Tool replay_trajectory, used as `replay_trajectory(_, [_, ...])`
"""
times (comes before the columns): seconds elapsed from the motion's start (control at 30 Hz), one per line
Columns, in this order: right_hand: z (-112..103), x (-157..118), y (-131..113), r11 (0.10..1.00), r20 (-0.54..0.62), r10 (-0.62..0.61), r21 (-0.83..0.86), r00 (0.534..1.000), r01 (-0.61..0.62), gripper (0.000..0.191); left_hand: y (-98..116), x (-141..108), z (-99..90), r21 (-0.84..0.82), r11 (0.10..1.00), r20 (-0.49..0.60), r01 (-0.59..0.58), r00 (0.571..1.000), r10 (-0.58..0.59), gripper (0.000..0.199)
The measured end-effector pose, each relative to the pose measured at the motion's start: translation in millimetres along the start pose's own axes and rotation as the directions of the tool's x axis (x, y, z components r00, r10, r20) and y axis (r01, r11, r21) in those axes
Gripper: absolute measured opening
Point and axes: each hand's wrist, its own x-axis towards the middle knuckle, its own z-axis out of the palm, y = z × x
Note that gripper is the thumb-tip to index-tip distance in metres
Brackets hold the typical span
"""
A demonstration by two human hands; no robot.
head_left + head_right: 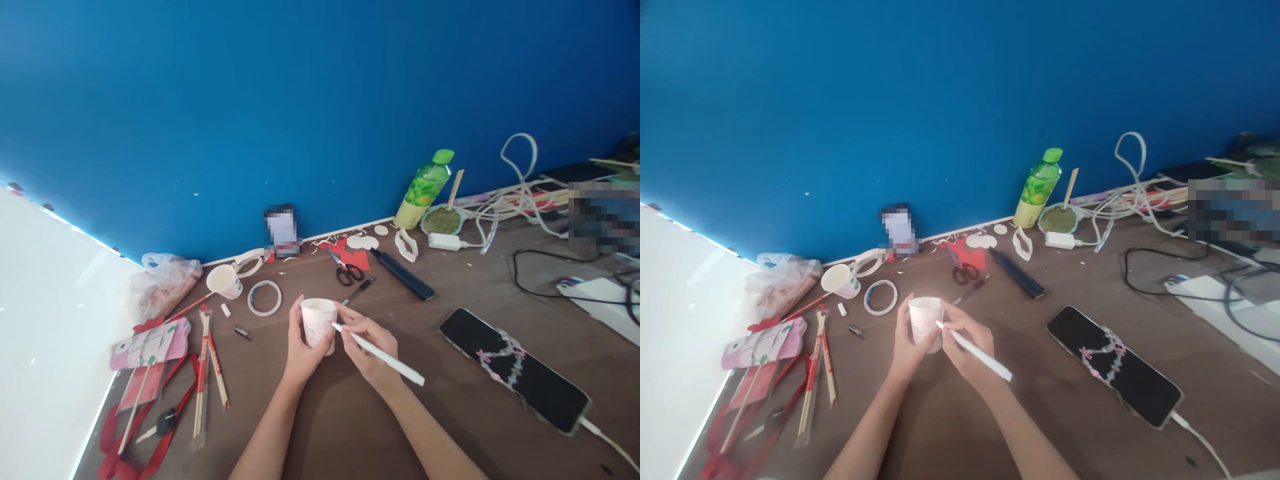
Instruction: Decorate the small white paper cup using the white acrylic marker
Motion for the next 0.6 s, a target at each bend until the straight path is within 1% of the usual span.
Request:
replay_trajectory(0.1, [-0.3,-0.5,0.3,1.000,0.007,0.021,0.000,1.000,-0.021,0.015,0.5,0.0,-0.2,0.002,1.000,0.005,0.000,1.000,0.000,0.081])
replay_trajectory(0.27, [0.5,1.0,-0.2,0.999,0.003,0.013,0.030,1.000,-0.013,0.015,1.0,0.1,-0.1,0.016,1.000,0.020,-0.011,1.000,0.011,0.080])
replay_trajectory(0.37, [0.7,1.5,0.0,0.998,0.006,0.007,0.055,1.000,-0.007,0.016,1.2,0.1,-0.1,0.042,0.999,0.006,-0.018,1.000,0.018,0.078])
replay_trajectory(0.6, [-1.1,-0.7,3.8,0.995,0.028,0.040,0.093,0.999,-0.043,0.015,4.3,0.8,0.8,0.101,0.995,-0.022,-0.024,0.999,0.027,0.074])
